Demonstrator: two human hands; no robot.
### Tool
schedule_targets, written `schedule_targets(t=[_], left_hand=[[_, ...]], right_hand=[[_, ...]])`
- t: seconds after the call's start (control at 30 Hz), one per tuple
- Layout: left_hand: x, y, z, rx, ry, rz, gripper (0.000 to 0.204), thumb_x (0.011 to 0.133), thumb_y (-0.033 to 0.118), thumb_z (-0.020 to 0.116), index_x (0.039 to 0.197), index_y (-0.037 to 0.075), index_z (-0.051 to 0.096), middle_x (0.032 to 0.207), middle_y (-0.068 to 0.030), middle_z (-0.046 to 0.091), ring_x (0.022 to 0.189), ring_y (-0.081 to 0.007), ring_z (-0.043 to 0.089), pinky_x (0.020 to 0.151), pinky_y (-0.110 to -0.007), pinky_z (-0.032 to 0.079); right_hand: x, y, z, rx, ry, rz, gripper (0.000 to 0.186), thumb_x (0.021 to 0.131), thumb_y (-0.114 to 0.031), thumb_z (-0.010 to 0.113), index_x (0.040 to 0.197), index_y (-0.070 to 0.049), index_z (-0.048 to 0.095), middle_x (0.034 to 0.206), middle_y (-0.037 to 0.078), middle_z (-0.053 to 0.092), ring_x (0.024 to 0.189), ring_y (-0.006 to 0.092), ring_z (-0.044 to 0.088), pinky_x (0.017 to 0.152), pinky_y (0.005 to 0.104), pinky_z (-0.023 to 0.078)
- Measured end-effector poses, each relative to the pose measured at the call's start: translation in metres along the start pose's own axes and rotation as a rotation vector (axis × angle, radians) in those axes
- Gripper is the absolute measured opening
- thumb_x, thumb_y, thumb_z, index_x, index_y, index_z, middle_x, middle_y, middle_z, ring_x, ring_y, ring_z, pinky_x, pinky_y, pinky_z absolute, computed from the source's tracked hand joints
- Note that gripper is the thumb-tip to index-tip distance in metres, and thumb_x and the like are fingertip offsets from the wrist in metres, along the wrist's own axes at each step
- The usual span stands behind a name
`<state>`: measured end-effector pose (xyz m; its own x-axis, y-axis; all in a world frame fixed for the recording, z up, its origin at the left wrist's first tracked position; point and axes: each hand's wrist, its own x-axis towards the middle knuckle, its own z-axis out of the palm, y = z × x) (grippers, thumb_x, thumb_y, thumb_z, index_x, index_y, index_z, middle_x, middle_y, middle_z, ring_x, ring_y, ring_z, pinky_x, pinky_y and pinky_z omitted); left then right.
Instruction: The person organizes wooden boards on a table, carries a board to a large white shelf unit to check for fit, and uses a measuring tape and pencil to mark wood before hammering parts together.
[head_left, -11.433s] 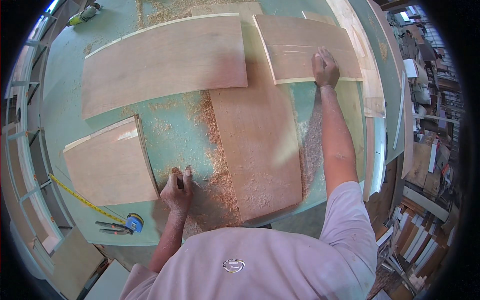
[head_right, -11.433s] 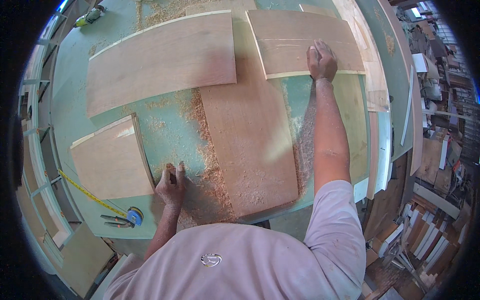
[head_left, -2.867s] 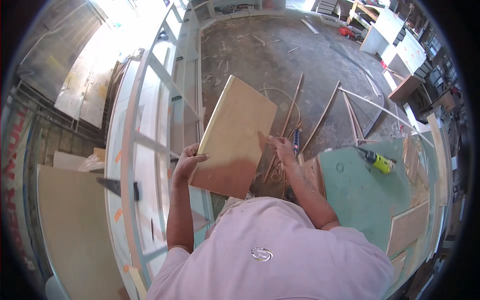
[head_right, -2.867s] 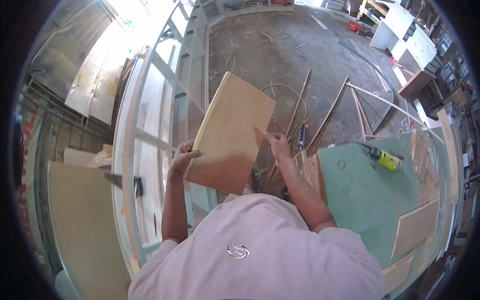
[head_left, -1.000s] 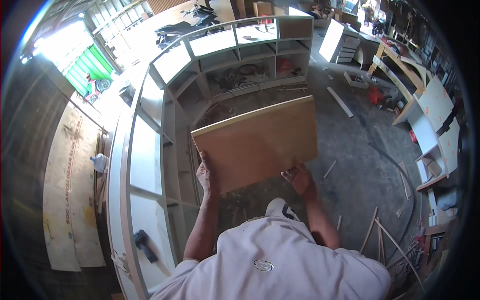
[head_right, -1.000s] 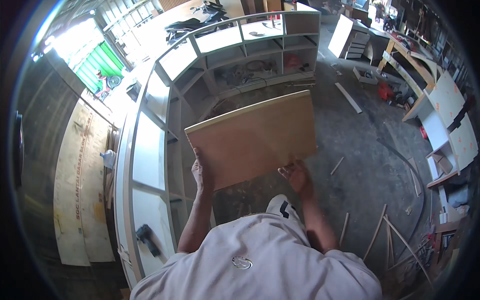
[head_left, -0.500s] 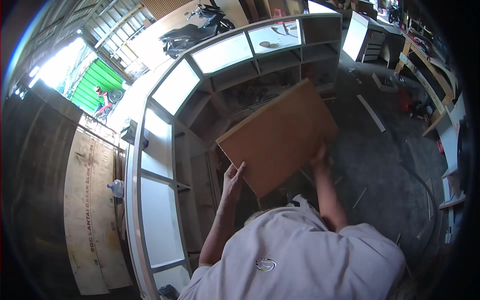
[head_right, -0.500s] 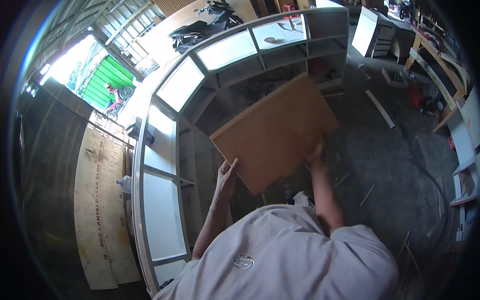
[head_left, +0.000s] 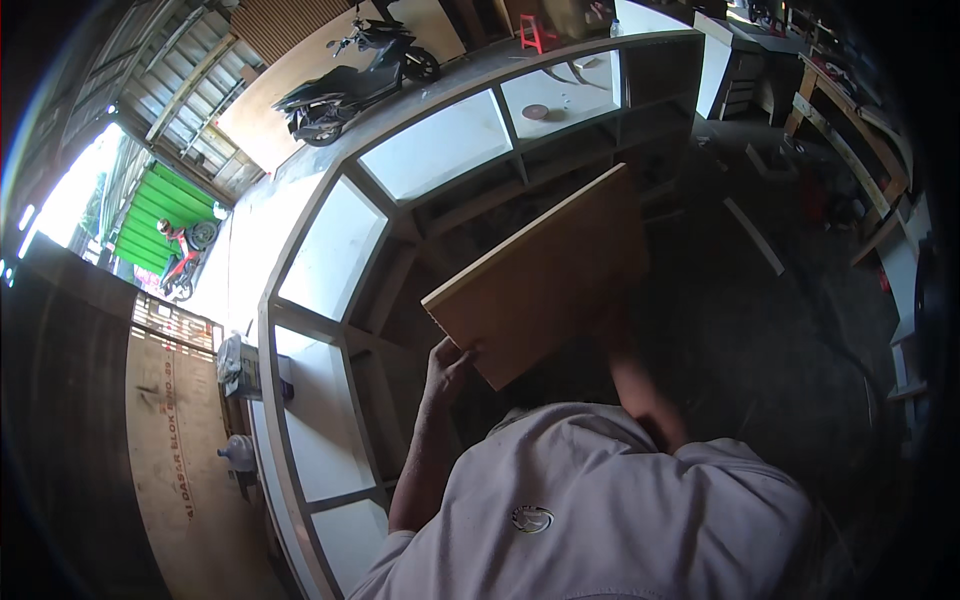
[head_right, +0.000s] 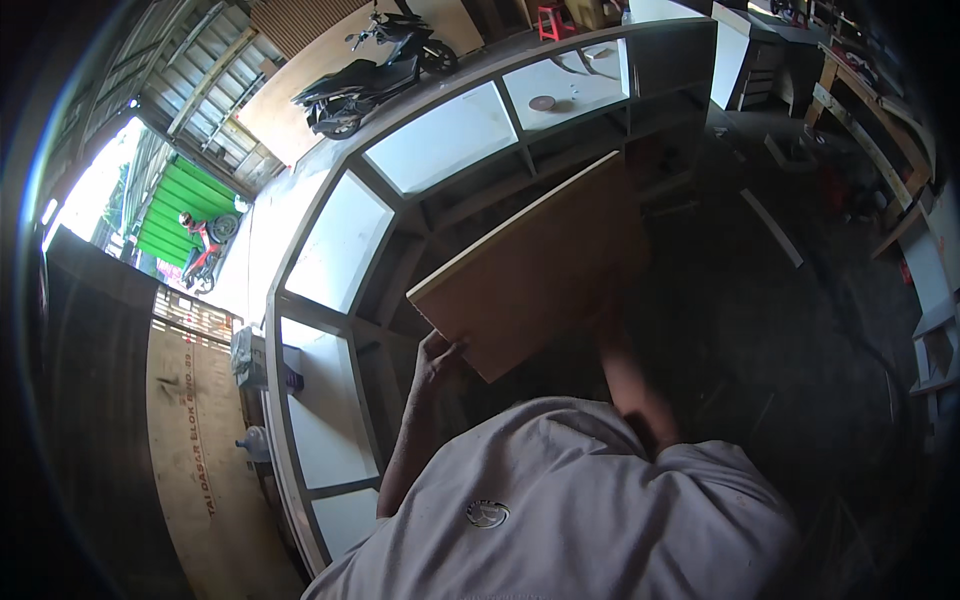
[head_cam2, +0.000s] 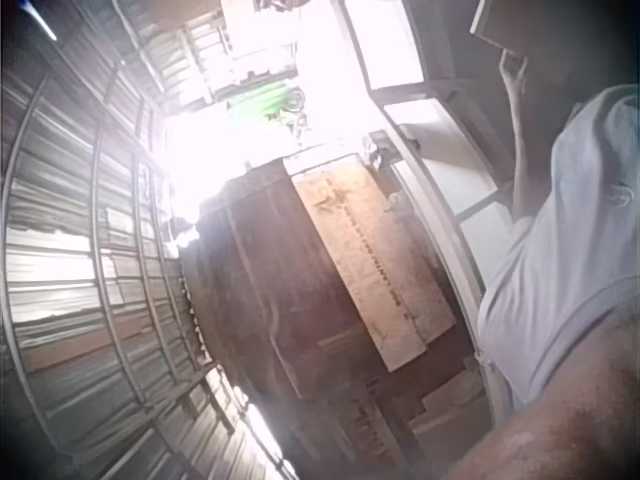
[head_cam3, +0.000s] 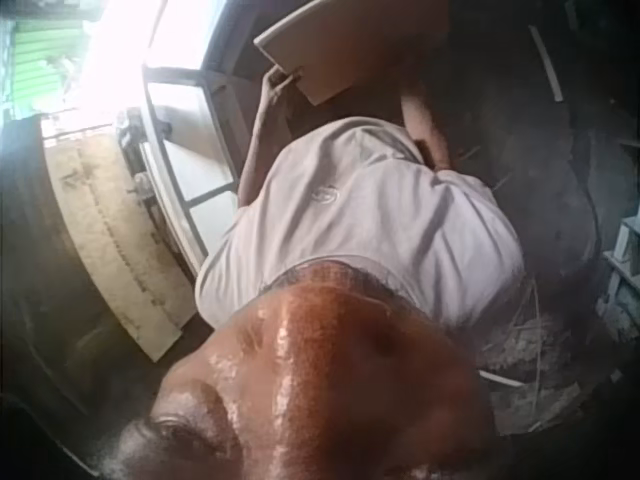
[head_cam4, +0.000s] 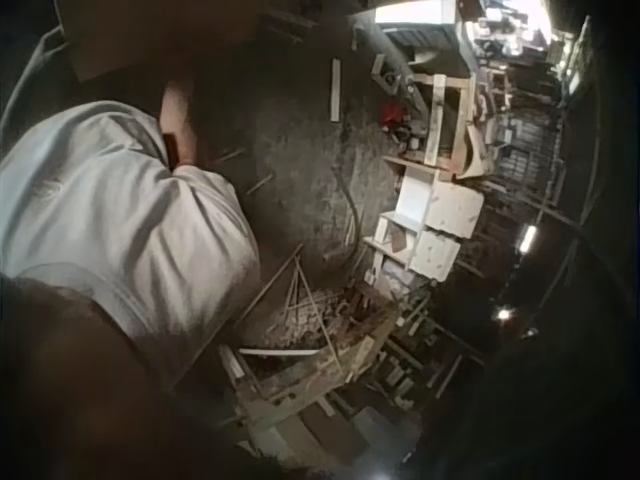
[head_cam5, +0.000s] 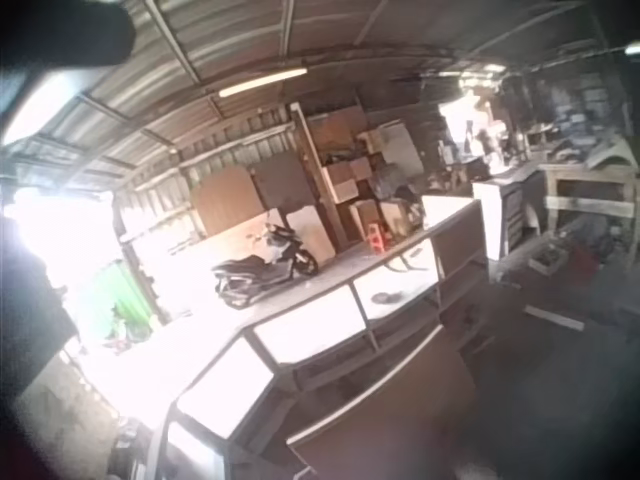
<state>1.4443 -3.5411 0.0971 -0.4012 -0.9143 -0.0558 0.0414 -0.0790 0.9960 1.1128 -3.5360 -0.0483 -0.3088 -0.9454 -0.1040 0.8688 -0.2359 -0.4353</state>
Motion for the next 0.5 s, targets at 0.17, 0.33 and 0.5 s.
schedule_targets(t=[0.17, 0.33, 0.5], left_hand=[[0.114, 0.022, -0.085, 0.378, -0.101, -0.136, 0.028, 0.088, 0.014, 0.070, 0.111, -0.002, 0.066, 0.102, -0.0058, 0.069, 0.096, -0.0120, 0.062, 0.086, -0.029, 0.049], [0.213, 0.128, -0.112, 0.610, -0.039, -0.048, 0.034, 0.085, 0.023, 0.075, 0.107, -0.001, 0.066, 0.100, -0.0098, 0.068, 0.091, -0.0139, 0.064, 0.078, -0.031, 0.052], [0.327, 0.154, -0.188, 0.878, 0.200, 0.190, 0.048, 0.080, 0.031, 0.080, 0.111, -0.001, 0.064, 0.107, -0.0123, 0.064, 0.090, -0.0193, 0.066, 0.070, -0.028, 0.055]], right_hand=[[0.110, 0.037, 0.047, -0.127, 0.077, -0.234, 0.041, 0.101, -0.034, 0.047, 0.129, -0.005, 0.051, 0.117, 0.011, 0.059, 0.103, 0.0229, 0.060, 0.084, 0.0385, 0.054], [0.213, 0.069, 0.059, -0.263, 0.151, -0.363, 0.040, 0.101, -0.034, 0.046, 0.130, -0.005, 0.051, 0.115, 0.010, 0.059, 0.100, 0.0216, 0.060, 0.082, 0.0372, 0.053], [0.310, 0.119, 0.068, -0.358, 0.165, -0.410, 0.040, 0.102, -0.033, 0.046, 0.130, -0.006, 0.051, 0.113, 0.009, 0.059, 0.097, 0.0204, 0.059, 0.080, 0.0360, 0.053]])
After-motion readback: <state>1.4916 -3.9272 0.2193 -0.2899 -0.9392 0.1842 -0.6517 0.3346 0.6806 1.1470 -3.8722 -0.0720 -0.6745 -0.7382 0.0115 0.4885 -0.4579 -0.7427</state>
